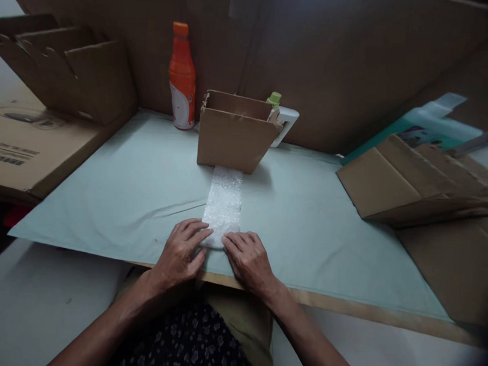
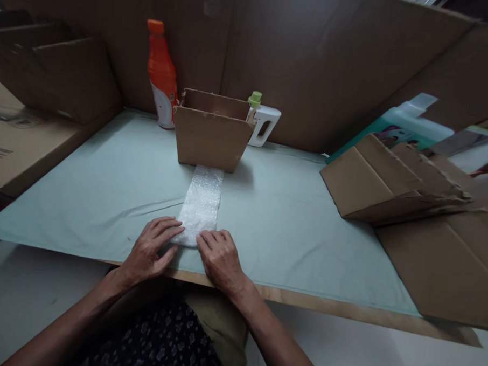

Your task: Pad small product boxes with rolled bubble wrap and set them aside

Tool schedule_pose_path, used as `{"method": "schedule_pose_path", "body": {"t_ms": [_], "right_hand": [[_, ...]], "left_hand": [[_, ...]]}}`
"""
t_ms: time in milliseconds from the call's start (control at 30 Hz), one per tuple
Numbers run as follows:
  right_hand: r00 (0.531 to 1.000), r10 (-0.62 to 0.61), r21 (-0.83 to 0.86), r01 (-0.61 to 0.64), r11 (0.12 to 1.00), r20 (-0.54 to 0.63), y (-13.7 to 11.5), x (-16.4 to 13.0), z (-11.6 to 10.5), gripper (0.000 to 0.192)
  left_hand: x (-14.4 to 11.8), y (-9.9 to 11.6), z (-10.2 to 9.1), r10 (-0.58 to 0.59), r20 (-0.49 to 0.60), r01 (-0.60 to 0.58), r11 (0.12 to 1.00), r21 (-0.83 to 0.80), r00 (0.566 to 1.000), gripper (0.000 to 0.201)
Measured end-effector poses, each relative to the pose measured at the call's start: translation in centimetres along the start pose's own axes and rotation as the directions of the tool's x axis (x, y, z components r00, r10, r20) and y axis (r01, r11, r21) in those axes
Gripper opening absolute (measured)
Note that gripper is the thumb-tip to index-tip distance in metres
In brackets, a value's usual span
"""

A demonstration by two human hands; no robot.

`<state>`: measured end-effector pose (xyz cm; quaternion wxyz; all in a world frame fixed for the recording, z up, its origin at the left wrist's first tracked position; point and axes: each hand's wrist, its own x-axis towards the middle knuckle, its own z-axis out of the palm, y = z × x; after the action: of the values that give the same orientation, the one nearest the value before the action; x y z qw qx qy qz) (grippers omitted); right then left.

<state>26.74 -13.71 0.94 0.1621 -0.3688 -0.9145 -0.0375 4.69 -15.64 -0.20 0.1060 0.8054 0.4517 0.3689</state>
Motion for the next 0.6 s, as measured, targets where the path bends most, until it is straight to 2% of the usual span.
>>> {"method": "schedule_pose_path", "body": {"t_ms": [100,200,300,367,500,600], "right_hand": [[1.000,0.004,0.011,-0.004,1.000,0.027,0.5,0.7,-0.2,0.017],[0.997,-0.002,0.060,-0.003,0.998,0.078,0.9,1.2,-1.0,0.014],[0.989,-0.040,0.093,0.027,0.995,0.143,0.9,1.2,-1.8,0.015],[0.986,-0.055,0.056,0.047,0.997,0.156,0.6,1.0,-1.9,0.019],[0.991,-0.072,-0.050,0.078,0.996,0.115,-0.1,0.6,-1.0,0.021],[0.997,-0.034,-0.026,0.036,0.999,0.069,0.1,0.8,-0.5,0.020]], "left_hand": [[-0.3,-0.1,-0.3,0.033,0.078,-0.032,0.999,-0.020,0.996,0.064],[-0.2,-0.3,-0.2,0.036,0.147,-0.032,0.999,-0.029,0.988,0.074],[-0.1,-0.5,-0.1,0.005,0.186,0.001,1.000,-0.031,0.983,0.072],[-0.1,-0.6,-0.1,-0.009,0.193,0.015,0.999,-0.030,0.981,0.071],[-0.2,-0.6,0.0,-0.019,0.182,0.023,0.999,-0.023,0.983,0.068],[-0.1,-0.7,0.0,-0.024,0.181,0.030,0.999,-0.027,0.983,0.068]]}}
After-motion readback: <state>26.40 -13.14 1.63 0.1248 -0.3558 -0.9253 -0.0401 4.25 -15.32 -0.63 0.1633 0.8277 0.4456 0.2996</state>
